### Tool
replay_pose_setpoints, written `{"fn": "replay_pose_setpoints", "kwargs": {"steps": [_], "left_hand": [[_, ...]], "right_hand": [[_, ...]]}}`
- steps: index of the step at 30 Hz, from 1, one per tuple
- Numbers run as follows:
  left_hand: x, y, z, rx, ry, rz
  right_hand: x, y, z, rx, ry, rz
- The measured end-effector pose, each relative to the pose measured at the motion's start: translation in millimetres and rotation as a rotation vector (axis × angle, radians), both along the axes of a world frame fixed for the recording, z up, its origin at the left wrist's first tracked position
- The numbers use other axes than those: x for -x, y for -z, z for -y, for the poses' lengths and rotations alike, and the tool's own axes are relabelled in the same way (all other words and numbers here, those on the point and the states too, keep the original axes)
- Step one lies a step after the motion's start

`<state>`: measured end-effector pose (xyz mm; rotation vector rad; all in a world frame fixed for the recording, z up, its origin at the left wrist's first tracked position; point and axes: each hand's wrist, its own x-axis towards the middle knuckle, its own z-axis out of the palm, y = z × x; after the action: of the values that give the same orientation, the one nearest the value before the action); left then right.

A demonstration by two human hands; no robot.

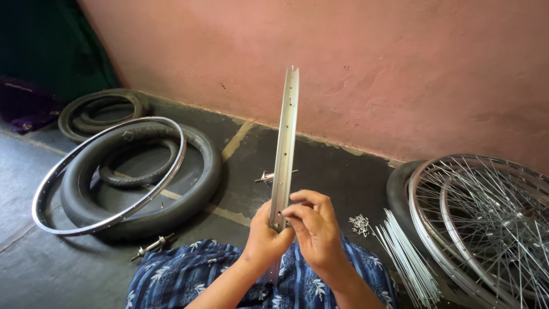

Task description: The person laces a bicycle wheel by inserting spokes through the hub and rim. They repeatedly pick up spokes, thread them through the hub flange, and insert the other end into the rim holes, gradually building the wheel structure.

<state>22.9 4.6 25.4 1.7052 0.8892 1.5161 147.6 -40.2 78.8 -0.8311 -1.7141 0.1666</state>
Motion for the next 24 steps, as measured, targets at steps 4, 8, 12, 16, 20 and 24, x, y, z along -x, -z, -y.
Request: {"fn": "replay_pose_setpoints", "kwargs": {"steps": [4, 8, 12, 16, 20, 24], "left_hand": [[-3.3, 4.0, 1.5, -0.048, -0.003, 0.026], [-4.3, 6.2, -0.4, -0.050, -0.011, 0.012], [-4.8, 6.8, -0.8, -0.043, -0.004, 0.040], [-4.5, 9.3, -1.1, -0.026, -0.006, 0.012], [-3.4, 14.0, -3.4, -0.044, -0.001, 0.032], [-2.5, 17.0, -4.1, -0.060, 0.007, 0.032]], "right_hand": [[4.7, -4.1, -2.1, 0.010, 0.066, 0.098], [1.5, -2.1, -2.7, 0.049, 0.044, 0.072], [1.0, -4.3, -3.0, 0.043, 0.036, 0.101], [3.2, -10.1, 0.4, -0.012, 0.079, 0.160], [4.3, -18.5, 6.5, -0.149, 0.169, 0.316], [13.2, -21.2, 8.8, -0.237, 0.268, 0.343]]}}
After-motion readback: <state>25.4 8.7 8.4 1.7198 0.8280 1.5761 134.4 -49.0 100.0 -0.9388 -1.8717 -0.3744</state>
